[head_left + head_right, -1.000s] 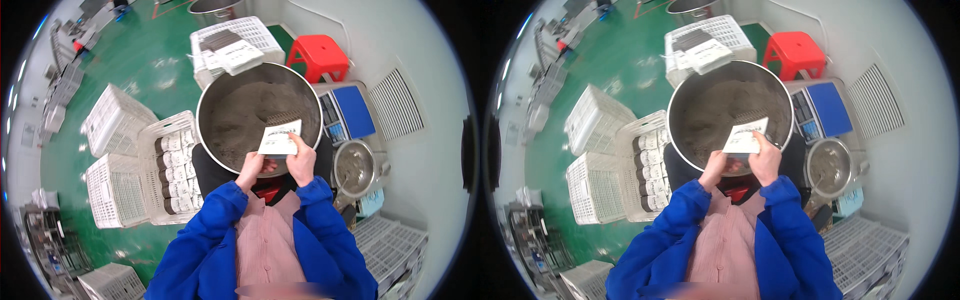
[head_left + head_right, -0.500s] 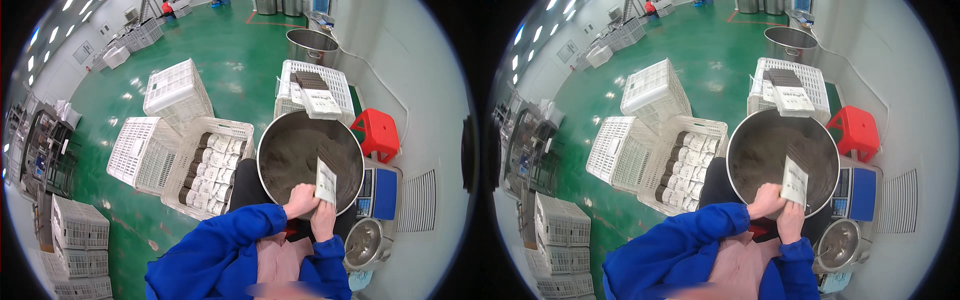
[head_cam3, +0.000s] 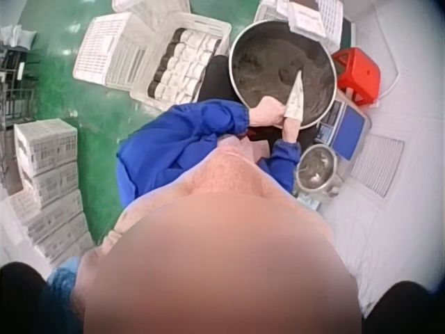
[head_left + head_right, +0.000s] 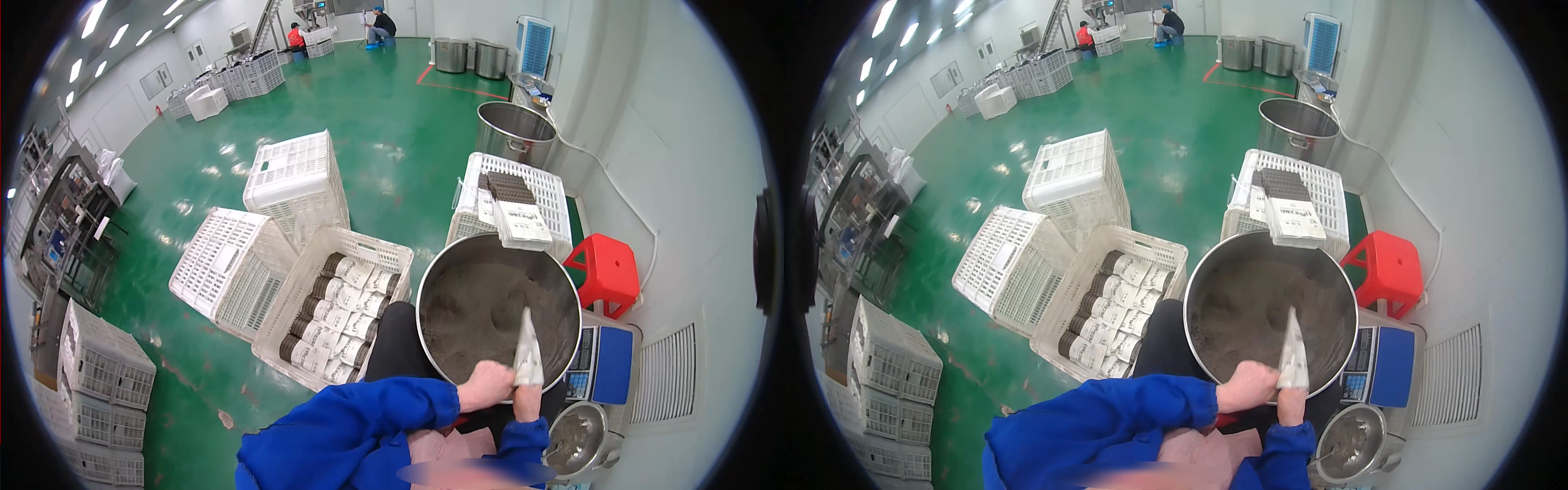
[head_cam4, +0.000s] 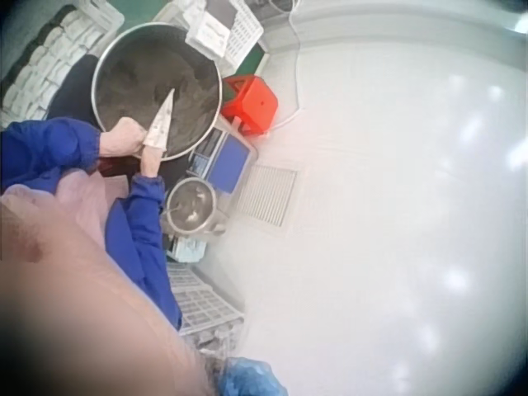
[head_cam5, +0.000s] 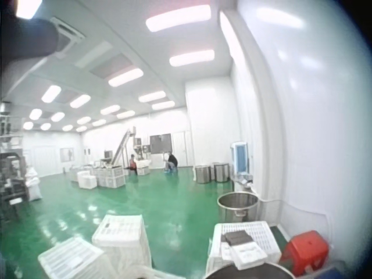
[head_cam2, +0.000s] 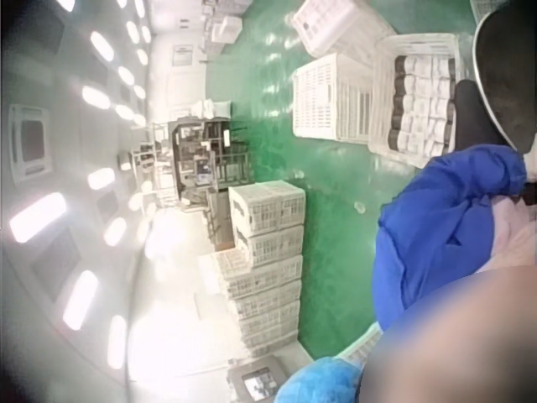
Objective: Packaging gray powder into small bags and weighing them.
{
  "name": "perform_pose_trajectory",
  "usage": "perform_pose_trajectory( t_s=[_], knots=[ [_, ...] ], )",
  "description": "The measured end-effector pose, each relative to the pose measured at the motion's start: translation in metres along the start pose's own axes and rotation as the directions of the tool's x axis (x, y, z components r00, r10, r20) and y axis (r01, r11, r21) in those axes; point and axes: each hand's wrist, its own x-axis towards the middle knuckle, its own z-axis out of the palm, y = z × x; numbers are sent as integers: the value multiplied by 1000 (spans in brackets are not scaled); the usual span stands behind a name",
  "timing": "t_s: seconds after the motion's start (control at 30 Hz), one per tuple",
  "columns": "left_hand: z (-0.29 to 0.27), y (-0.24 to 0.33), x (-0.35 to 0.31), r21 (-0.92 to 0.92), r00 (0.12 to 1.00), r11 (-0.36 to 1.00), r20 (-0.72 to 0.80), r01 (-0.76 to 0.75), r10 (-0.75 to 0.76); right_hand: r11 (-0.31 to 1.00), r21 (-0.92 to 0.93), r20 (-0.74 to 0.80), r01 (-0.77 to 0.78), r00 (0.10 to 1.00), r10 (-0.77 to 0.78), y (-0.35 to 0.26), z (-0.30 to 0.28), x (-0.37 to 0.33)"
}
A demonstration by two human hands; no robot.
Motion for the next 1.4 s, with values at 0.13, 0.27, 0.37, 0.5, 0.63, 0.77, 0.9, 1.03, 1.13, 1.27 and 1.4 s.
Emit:
perform_pose_trajectory(
  t_s=[0.13, 0.27, 0.37, 0.5, 0.63, 0.77, 0.9, 1.03, 1.13, 1.27, 1.4],
  knots=[
    [-14, 39, -36, 80, 951, 959, 174, -272, 255, 999, 25, 92, 44, 995, -46, -12, 18, 14],
    [-1, 44, -49, 40, 921, 938, 209, -344, 329, 998, 28, 142, 63, 988, -66, -24, 26, 26],
    [-8, 45, -52, 35, 920, 932, 178, -361, 349, 996, 47, 199, 79, 976, -87, -35, 39, 34],
    [-4, 43, -60, -15, 915, 919, 86, -394, 394, 993, 72, 273, 94, 956, -111, -51, 59, 48],
    [3, 51, -76, -70, 900, 924, 208, -376, 382, 990, 89, 320, 109, 938, -132, -71, 74, 63],
    [3, 43, -75, -231, 870, 909, 280, -348, 405, 988, 106, 374, 114, 916, -146, -90, 94, 75],
    [-60, 31, -47, -390, 936, 859, -28, -332, 350, 986, 125, 436, 115, 886, -158, -109, 109, 85],
    [-62, -23, -16, -488, 993, 871, -63, 59, -103, 984, 140, 483, 110, 860, -165, -128, 123, 81],
    [-53, -48, -19, -641, 983, 749, 164, 169, -82, 983, 149, 527, 109, 832, -172, -143, 130, 84],
    [-51, -56, -24, -796, 953, 525, 269, 301, -140, 987, 151, 529, 59, 838, -131, -149, 127, 76],
    [-85, -69, -12, -880, 932, 310, 352, 360, -85, 985, 137, 462, -103, 886, 28, -124, 94, 26]
  ],
)
